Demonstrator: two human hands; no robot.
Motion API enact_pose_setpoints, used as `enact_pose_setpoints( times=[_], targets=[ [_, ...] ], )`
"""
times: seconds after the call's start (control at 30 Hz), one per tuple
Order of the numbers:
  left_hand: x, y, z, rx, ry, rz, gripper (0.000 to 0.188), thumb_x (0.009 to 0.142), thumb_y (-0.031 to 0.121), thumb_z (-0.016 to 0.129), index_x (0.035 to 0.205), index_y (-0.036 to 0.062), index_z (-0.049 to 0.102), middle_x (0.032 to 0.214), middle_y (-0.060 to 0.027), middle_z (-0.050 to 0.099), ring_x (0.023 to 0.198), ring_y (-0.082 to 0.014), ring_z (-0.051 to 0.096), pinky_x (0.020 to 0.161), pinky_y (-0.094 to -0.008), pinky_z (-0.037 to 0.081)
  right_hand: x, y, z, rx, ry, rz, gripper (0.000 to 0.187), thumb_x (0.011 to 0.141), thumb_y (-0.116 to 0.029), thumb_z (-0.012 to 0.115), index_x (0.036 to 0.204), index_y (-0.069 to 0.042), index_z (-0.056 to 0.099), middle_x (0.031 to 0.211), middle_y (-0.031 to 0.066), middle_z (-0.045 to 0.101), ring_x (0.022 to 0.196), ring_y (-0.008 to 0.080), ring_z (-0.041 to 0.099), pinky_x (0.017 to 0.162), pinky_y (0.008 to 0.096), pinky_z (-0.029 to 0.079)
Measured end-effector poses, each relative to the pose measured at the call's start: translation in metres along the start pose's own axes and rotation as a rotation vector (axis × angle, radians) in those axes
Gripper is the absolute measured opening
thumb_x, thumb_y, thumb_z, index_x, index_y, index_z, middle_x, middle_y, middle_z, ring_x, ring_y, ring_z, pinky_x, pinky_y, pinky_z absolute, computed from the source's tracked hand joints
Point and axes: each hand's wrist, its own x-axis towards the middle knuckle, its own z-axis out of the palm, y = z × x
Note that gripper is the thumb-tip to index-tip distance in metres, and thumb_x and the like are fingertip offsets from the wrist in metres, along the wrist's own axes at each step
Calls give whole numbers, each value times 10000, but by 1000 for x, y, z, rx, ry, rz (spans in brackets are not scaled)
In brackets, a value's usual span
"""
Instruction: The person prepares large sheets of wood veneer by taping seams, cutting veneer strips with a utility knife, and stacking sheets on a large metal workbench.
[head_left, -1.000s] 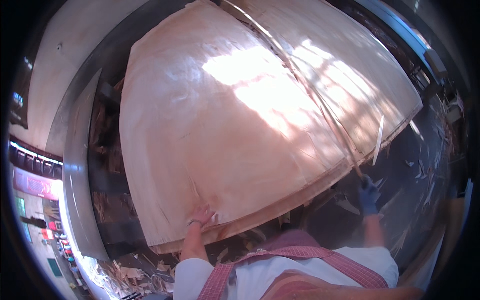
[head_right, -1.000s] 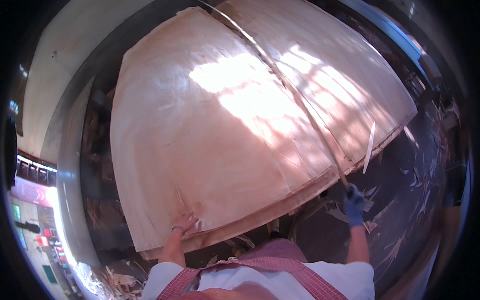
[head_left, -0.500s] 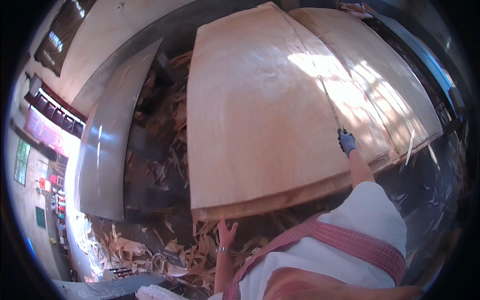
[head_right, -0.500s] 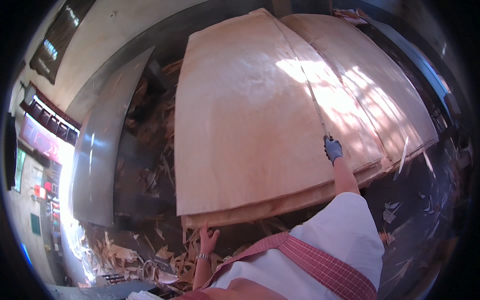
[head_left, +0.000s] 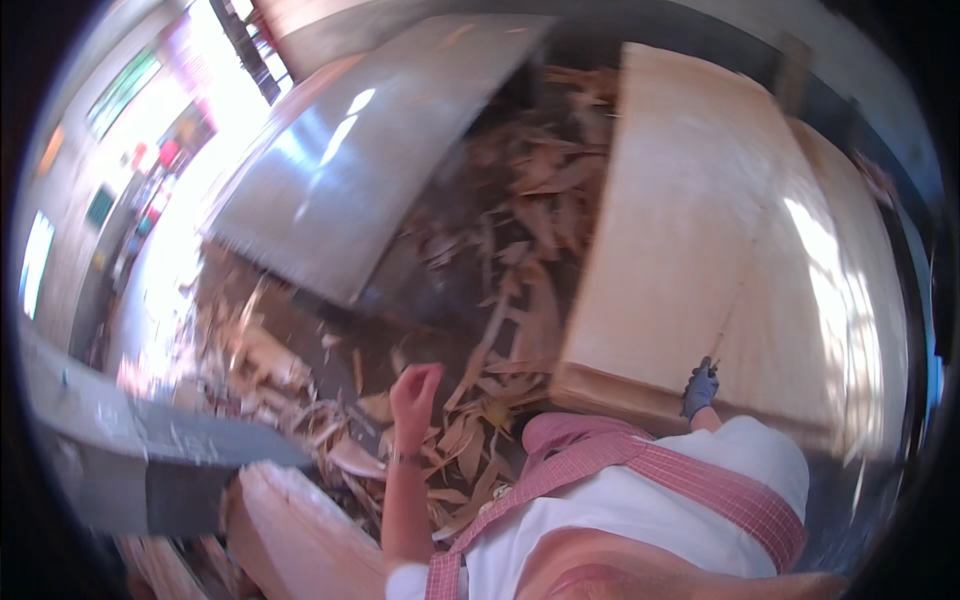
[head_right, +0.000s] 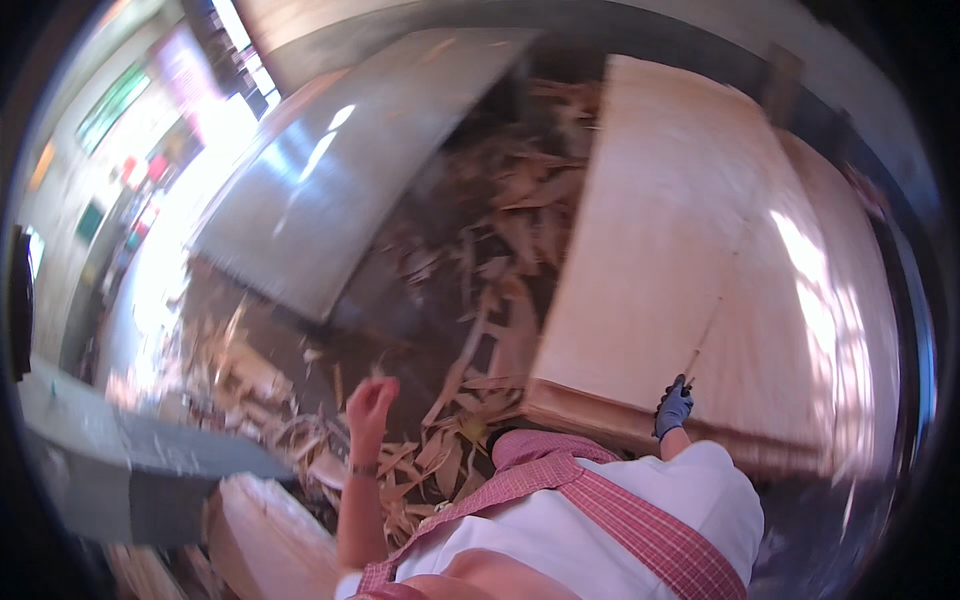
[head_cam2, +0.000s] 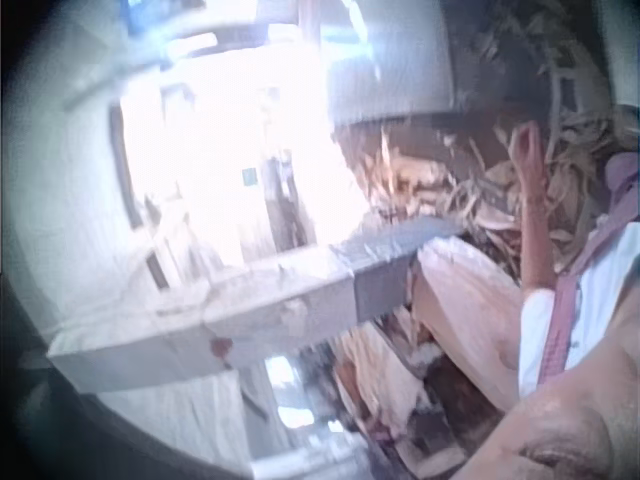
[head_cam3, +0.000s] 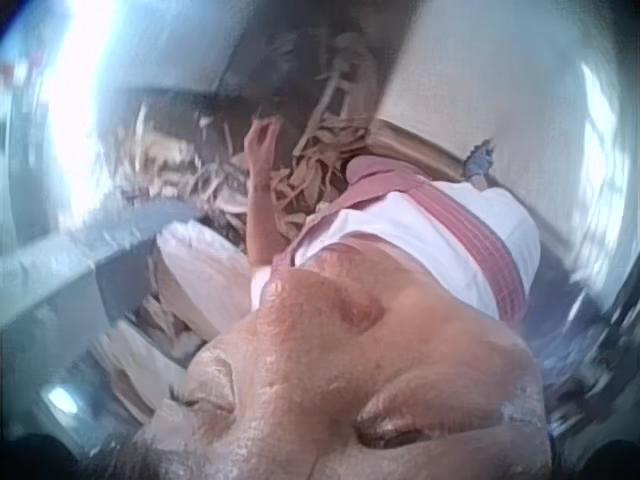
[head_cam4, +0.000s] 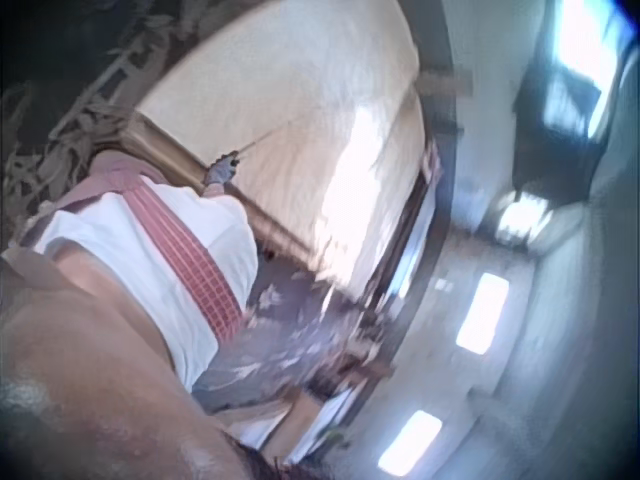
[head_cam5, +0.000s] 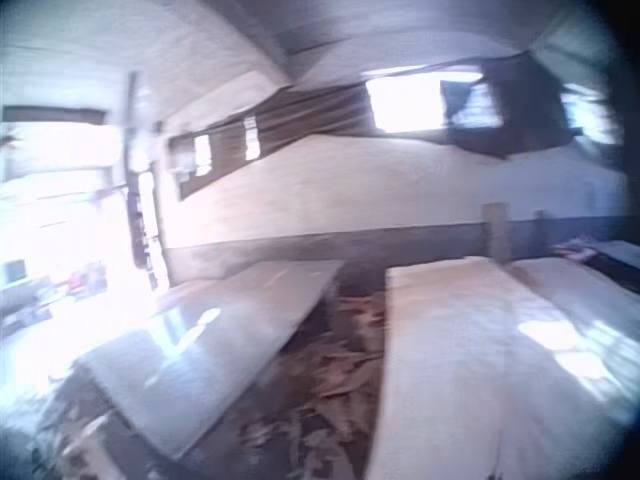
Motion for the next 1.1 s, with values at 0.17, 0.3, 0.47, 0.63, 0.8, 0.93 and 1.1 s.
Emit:
enact_pose_setpoints(
  times=[0.17, 0.3, 0.47, 0.63, 0.8, 0.93, 1.1],
  targets=[
    [103, 165, -103, 68, -102, 569, 62, 961, 80, 532, 991, 40, 568, 914, -112, 675, 885, -220, 656, 903, -380, 467, -125, -35, 278, 190, -336, -99, 494, 874, -569, 623, 703, -119, 515, 462, -16, 408, 321, 122, 356, 303, 300, 268],
    [146, 251, -190, 226, 46, 939, 88, 988, 184, 496, 1058, 133, 479, 870, -80, 681, 897, -264, 672, 920, -495, 444, -290, -40, 501, 128, -579, -94, 404, 933, -524, 548, 832, -136, 592, 652, -6, 506, 461, 156, 450, 417, 304, 364],
    [222, 249, -332, 222, 220, 1079, 111, 931, 244, 547, 1005, 164, 566, 938, -56, 680, 945, -259, 660, 938, -476, 434, -504, -55, 705, 240, -1031, 237, 405, 870, -520, 650, 871, -128, 549, 517, -30, 409, 383, 124, 385, 371, 289, 345],
    [339, 198, -499, 201, 370, 1303, 192, 994, 304, 460, 1013, 137, 552, 906, -49, 692, 893, -251, 666, 959, -475, 418, -677, -5, 896, 201, -1178, 287, 466, 865, -563, 624, 954, -124, 497, 523, -52, 336, 387, 100, 353, 366, 263, 328],
    [441, 180, -659, 137, 480, 1122, 188, 948, 279, 489, 1018, 150, 606, 982, -58, 683, 946, -269, 662, 969, -477, 407, -791, 45, 1024, 125, -1161, 356, 468, 868, -581, 600, 927, -135, 472, 520, -57, 306, 383, 99, 315, 345, 263, 284],
    [551, 171, -831, 658, 25, 975, 308, 856, 192, 622, 1163, 191, 594, 1223, -106, 595, 1159, -271, 555, 1011, -473, 371, -882, 48, 1114, 153, -1113, 272, 503, 852, -589, 635, 913, -112, 485, 526, -44, 343, 393, 102, 381, 361, 278, 343],
    [718, 81, -1006, 729, 110, 590, 176, 838, 168, 647, 988, 76, 638, 1168, -99, 603, 1053, -293, 549, 932, -411, 377, -977, 73, 1255, 171, -1023, 215, 484, 867, -562, 635, 881, -92, 522, 528, -33, 402, 382, 103, 403, 347, 273, 340]
  ],
)
